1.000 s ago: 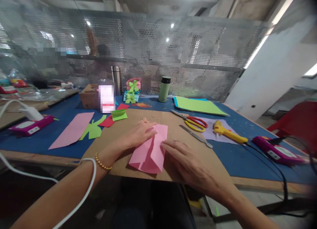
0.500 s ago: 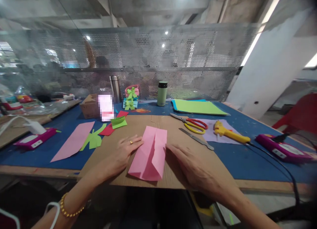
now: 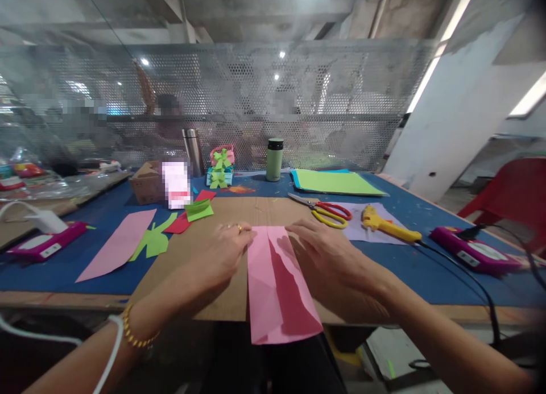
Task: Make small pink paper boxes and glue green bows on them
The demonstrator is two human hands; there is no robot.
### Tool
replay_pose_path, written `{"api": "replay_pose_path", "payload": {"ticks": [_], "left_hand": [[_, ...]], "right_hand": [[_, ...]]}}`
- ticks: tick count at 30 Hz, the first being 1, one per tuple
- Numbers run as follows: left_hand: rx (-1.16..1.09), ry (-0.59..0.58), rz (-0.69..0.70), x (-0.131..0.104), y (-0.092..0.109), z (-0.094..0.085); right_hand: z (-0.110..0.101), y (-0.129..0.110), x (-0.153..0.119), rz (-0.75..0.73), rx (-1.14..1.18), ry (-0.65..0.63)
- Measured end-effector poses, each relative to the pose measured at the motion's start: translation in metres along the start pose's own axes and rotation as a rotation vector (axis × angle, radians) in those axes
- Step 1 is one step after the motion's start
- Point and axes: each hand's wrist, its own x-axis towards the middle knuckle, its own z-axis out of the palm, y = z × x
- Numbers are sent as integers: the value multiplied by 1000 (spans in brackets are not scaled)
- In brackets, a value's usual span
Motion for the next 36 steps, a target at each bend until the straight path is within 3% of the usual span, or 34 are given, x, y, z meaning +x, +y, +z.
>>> {"api": "replay_pose_path", "payload": {"ticks": [4, 7, 13, 22, 31, 36], "left_hand": [[-15, -73, 36, 37, -6, -1], [32, -88, 37, 48, -8, 8], [43, -62, 44, 48, -15, 19], [94, -61, 54, 53, -15, 23], [166, -46, 135, 51, -15, 25], [127, -56, 128, 52, -17, 23]], "right_hand": [[10, 9, 31, -78, -29, -72], [21, 9, 41, -90, -75, -118], [35, 13, 40, -160, -132, -119], [30, 2, 43, -117, -232, -200], [45, 28, 38, -127, -92, -74], [38, 22, 38, -124, -19, -11]]}}
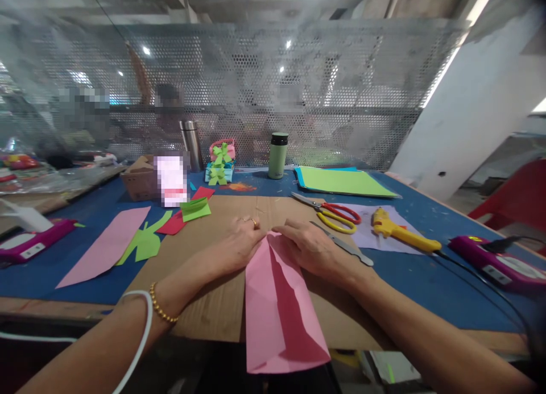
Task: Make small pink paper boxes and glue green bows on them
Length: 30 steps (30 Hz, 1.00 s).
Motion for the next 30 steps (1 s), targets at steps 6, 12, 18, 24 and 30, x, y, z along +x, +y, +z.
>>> {"api": "replay_pose_path", "payload": {"ticks": [6, 12, 18, 24, 30], "left_hand": [[-205, 194, -48, -12, -3, -3], [-445, 118, -180, -18, 8, -11], [-454, -140, -404, -16, 29, -28], [-282, -372, -365, -13, 52, -54], [-207, -394, -274, -15, 63, -51]], "right_hand": [[-15, -7, -3, 142, 133, 21], [-16, -4, -4, 202, 259, 43], [-15, -3, -2, 214, 265, -16], [-11, 1, -4, 202, 266, -8], [-10, 2, -5, 211, 255, -2]]}}
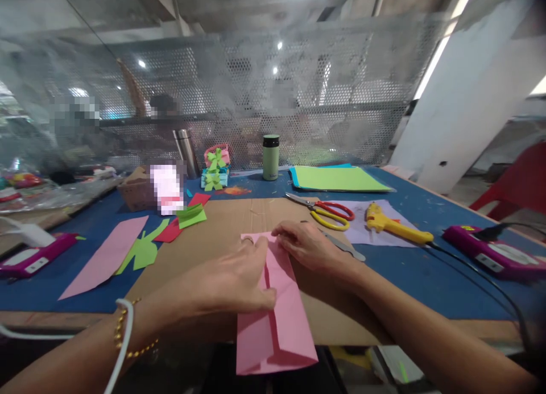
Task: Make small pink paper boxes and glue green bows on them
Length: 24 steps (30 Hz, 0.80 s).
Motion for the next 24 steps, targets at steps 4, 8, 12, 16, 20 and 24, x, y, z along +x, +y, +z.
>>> {"api": "replay_pose_path", "payload": {"ticks": [4, 8, 12, 16, 20, 24], "left_hand": [[46, -30, 26, 1, 1, -4], [62, -46, 39, 4, 3, -13], [79, -29, 77, 6, 5, -13], [120, -116, 98, 6, 11, -11], [130, -175, 110, 5, 16, -17], [117, -195, 103, 4, 18, -20]], "right_hand": [[1, 2, 0, -11, -13, 17], [3, 5, 0, -20, -10, 29], [4, 5, 0, -15, 14, 30], [3, 5, 0, -15, 22, 29], [2, 5, 0, -32, 38, 21], [3, 5, 1, -44, 40, 20]]}}
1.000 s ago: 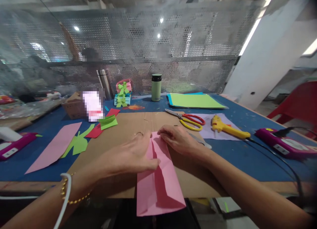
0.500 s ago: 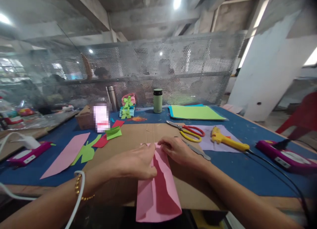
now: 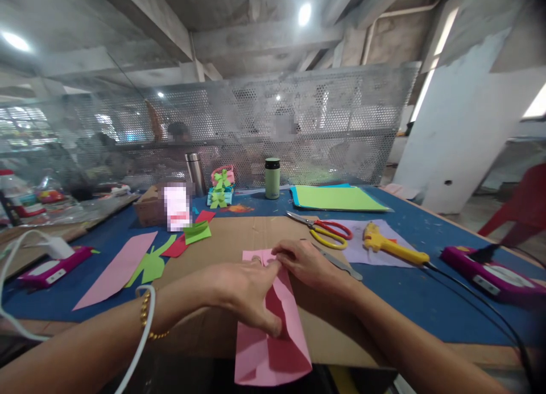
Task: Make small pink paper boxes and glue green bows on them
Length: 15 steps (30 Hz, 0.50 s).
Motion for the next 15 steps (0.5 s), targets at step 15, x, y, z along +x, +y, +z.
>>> {"api": "replay_pose_path", "payload": {"ticks": [15], "left_hand": [[-81, -13, -28, -7, -25, -16]], "right_hand": [[0, 1, 2, -13, -18, -20]]}}
